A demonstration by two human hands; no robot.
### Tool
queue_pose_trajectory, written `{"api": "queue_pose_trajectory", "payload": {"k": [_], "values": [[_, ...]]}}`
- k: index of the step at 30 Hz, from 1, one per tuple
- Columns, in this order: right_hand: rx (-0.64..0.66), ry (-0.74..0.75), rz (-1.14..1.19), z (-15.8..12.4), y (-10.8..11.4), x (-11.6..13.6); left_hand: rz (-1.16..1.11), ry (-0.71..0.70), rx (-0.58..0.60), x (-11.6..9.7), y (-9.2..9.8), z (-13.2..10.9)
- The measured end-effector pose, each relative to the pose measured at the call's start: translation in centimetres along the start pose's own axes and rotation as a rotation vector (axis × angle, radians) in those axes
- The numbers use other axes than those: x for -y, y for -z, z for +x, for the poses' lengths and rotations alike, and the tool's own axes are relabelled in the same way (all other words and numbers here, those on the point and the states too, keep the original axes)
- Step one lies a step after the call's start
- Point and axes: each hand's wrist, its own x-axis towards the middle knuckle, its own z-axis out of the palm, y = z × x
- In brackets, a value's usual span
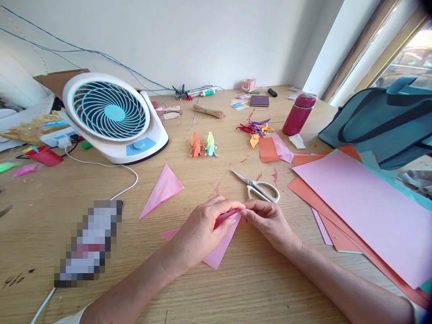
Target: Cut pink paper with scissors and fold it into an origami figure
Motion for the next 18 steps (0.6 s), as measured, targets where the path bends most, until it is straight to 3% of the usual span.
{"api": "queue_pose_trajectory", "payload": {"k": [18], "values": [[-0.005, -0.066, 0.087, -0.02, 0.09, -0.40, 0.073, -0.021, -0.008, -0.01, 0.15, -0.31]]}}
